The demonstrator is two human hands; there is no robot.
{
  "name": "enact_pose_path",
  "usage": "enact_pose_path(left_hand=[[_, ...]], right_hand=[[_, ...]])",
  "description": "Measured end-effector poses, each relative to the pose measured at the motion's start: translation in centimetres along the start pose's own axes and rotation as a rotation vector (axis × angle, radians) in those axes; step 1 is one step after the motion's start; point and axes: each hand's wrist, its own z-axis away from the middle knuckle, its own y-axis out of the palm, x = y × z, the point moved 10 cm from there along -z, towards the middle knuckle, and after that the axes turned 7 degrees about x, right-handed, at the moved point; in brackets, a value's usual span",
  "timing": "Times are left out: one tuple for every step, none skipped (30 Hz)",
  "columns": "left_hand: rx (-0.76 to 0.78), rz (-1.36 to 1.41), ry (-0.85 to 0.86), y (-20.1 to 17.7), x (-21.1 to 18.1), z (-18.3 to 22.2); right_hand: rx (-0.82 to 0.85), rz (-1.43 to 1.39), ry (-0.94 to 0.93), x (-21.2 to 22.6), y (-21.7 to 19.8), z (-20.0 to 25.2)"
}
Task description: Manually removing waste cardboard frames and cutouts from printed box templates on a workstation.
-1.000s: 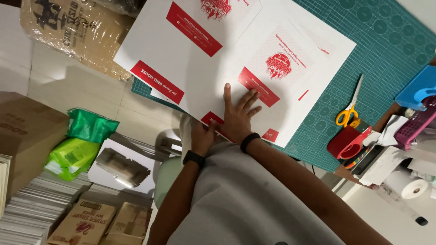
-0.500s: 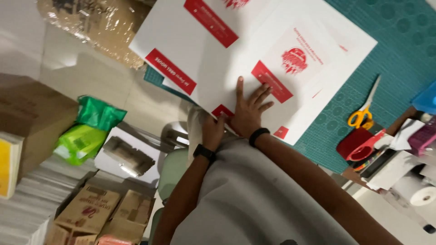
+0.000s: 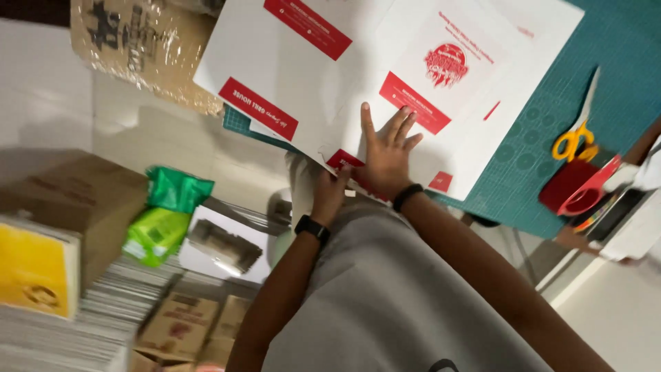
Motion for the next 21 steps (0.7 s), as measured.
enact_pose_path(left_hand=[[0.019,-0.027,-0.006,-0.3,0.2,-0.1],[0.065,0.009,-0.111,-0.3,1.5,-0.3],[0.111,0.04,-0.223,-0.4,2.9,0.1],[0.129,0.007,-0.237,-0.7,1.9,1.5],[0.155,-0.091,-0.26,-0.9,0.6,2.3],[0.179,-0.191,-0.282,-1.0,-0.8,3.1],[0.205,-0.227,-0.279,-1.2,-0.8,3.0],[0.241,-0.532,-0.059,-1.0,-2.8,2.5],[0.281,-0.826,0.173,-0.1,-4.6,2.7],[0.315,-0.856,0.183,1.6,-5.0,1.4],[0.322,-1.006,0.438,4.2,-6.9,1.2],[0.33,-1.138,0.703,6.9,-8.2,1.8],[0.359,-1.159,0.721,8.7,-9.8,1.1],[0.528,-1.304,0.807,12.0,-10.5,1.3],[0.705,-1.447,0.884,14.8,-10.6,1.7],[0.738,-1.469,0.894,15.7,-10.6,1.3],[0.767,-1.589,0.779,16.4,-9.5,0.2],[0.788,-1.708,0.663,17.1,-8.4,-0.8],[0.826,-1.727,0.671,17.5,-7.8,-0.6],[0.792,-1.796,0.66,17.6,-7.5,-0.9],[0.751,-1.863,0.651,17.7,-7.2,-1.2]], right_hand=[[-0.001,-0.026,0.02,-2.8,1.2,-0.9],[-0.143,-0.235,-0.202,-3.7,1.1,-1.3],[-0.296,-0.443,-0.413,-5.1,1.1,-0.7],[-0.305,-0.47,-0.384,-7.1,1.8,1.6],[-0.423,-0.694,-0.164,-11.7,1.9,3.7],[-0.541,-0.911,0.063,-16.1,2.9,6.4],[-0.567,-0.933,0.092,-18.1,7.2,7.5],[-0.405,-1.013,0.336,-20.8,14.2,8.1],[-0.229,-1.09,0.577,-22.9,21.4,9.6],[-0.248,-1.121,0.605,-20.5,20.9,9.8],[-0.18,-1.56,0.566,-16.8,22.2,9.5],[-0.11,-1.997,0.488,-12.6,22.6,9.1],[-0.137,-2.028,0.493,-12.7,25.1,8.0],[-0.216,-2.121,0.457,-12.8,27.1,6.7],[-0.292,-2.213,0.424,-12.5,29.3,5.6],[-0.316,-2.245,0.433,-12.0,29.3,5.4],[-0.352,-2.296,0.453,-11.6,29.4,5.5],[-0.388,-2.347,0.474,-11.3,29.6,5.6],[-0.415,-2.375,0.494,-11.0,30.0,5.4],[-0.474,-2.293,0.483,-11.3,29.7,5.2],[-0.527,-2.206,0.472,-11.5,29.3,5.0]])
